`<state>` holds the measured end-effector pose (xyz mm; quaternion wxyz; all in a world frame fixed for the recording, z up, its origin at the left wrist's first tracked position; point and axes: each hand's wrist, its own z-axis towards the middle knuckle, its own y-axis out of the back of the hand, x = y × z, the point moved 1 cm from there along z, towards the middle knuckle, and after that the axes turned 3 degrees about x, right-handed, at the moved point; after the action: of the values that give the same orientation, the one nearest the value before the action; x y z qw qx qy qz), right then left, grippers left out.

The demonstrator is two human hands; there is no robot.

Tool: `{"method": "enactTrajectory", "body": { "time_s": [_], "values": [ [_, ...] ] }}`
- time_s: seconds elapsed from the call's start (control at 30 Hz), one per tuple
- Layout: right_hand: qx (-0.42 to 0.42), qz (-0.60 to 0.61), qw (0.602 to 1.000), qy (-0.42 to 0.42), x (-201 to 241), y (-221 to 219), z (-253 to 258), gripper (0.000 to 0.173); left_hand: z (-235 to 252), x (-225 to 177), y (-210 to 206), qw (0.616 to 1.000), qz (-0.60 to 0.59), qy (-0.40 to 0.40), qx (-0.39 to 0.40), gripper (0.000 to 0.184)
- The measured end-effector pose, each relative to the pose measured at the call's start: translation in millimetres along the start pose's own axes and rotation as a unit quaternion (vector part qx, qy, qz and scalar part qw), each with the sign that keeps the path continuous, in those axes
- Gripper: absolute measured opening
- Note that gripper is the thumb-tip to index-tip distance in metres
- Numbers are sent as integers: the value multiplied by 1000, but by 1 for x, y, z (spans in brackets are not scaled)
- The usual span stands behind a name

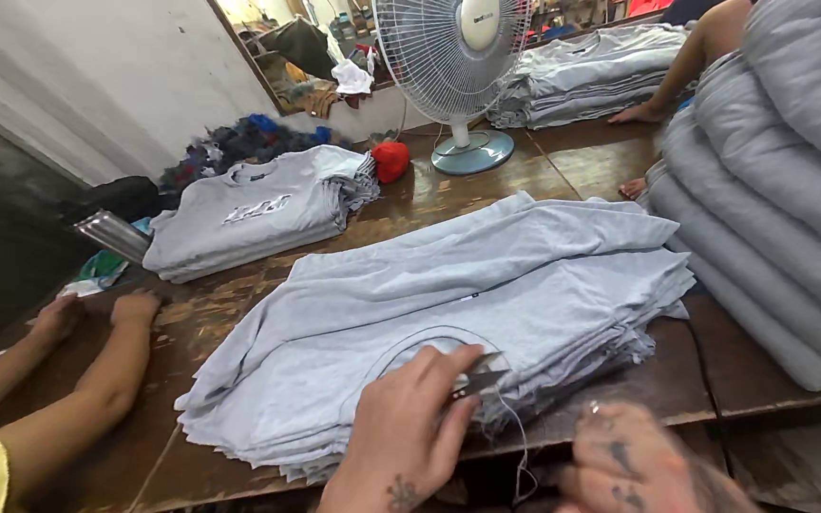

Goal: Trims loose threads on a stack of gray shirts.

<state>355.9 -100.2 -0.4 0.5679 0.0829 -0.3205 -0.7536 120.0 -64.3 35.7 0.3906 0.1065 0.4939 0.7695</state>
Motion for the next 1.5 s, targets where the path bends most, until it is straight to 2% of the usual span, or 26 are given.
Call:
{"method": "enactTrajectory", "body": {
  "time_s": [0.07,0.13,0.17,0.2,0.23,0.27,0.3,0.33,0.37,0.43,0.5,0.57,0.6,0.67,0.73,0.8,0.9,0.93,1.0,1.03,1.07,1.13,1.23,1.3,1.5],
  "values": [
    [-28,-82,996,-18,-22,14,20,46,-8,-2,-10,996,-53,70,-19,37],
    [19,-95,994,-45,-51,11,48,28,-10,-11,-29,994,-69,75,-25,32],
    [78,-66,993,-56,-62,4,57,25,-9,-14,-37,994,-80,61,-43,23],
    [160,-19,985,-63,-69,-5,63,31,-7,-17,-42,992,-105,49,-59,16],
    [246,27,966,-71,-73,-10,67,34,-5,-18,-44,988,-133,39,-62,13],
    [323,55,942,-79,-73,-11,72,28,-5,-15,-44,986,-157,34,-55,12],
    [369,54,925,-72,-72,-8,75,22,-8,-11,-45,983,-178,36,-40,12],
    [377,38,924,-48,-71,-2,76,17,-12,-7,-46,978,-201,46,-23,15],
    [356,15,934,-20,-71,5,73,14,-15,-4,-47,972,-224,64,-10,20],
    [233,-73,968,56,-70,7,63,12,-18,-1,-46,958,-274,89,-2,27],
    [116,-165,974,99,-70,-1,49,17,-16,0,-47,942,-322,90,-21,31],
    [54,-196,976,73,-72,-8,31,23,-15,1,-51,933,-350,72,-44,34],
    [36,-194,979,43,-72,-12,22,31,-16,1,-53,932,-353,62,-49,35],
    [16,-189,982,-23,-67,-21,5,59,-19,-1,-59,939,-335,41,-60,34],
    [-9,-180,980,-78,-57,-28,-3,70,-21,-6,-62,948,-308,23,-79,34],
    [-30,-170,979,-112,-49,-36,-5,63,-23,-16,-63,953,-289,11,-94,31],
    [-58,-118,984,-121,-43,-43,-6,36,-28,-31,-61,969,-225,-41,-90,21],
    [-72,-86,987,-114,-42,-44,-8,27,-29,-35,-58,973,-210,-67,-69,21],
    [-99,-34,991,-89,-40,-44,-15,17,-28,-35,-47,976,-191,-101,23,18],
    [-112,-21,990,-77,-40,-42,-19,17,-27,-33,-39,978,-169,-95,73,14],
    [-123,-13,990,-72,-39,-40,-24,17,-24,-31,-31,982,-139,-72,105,19],
    [-133,-7,989,-69,-38,-37,-30,19,-15,-24,-19,990,-72,-27,116,42],
    [-125,-27,990,-66,-34,-37,-33,23,-3,-18,-9,996,10,-39,82,34],
    [-119,-42,990,-68,-32,-34,-31,22,-1,-19,-7,993,31,-69,89,27],
    [-128,-80,987,-59,-28,-30,-24,21,0,-25,-7,992,47,-71,90,30]
  ]
}}
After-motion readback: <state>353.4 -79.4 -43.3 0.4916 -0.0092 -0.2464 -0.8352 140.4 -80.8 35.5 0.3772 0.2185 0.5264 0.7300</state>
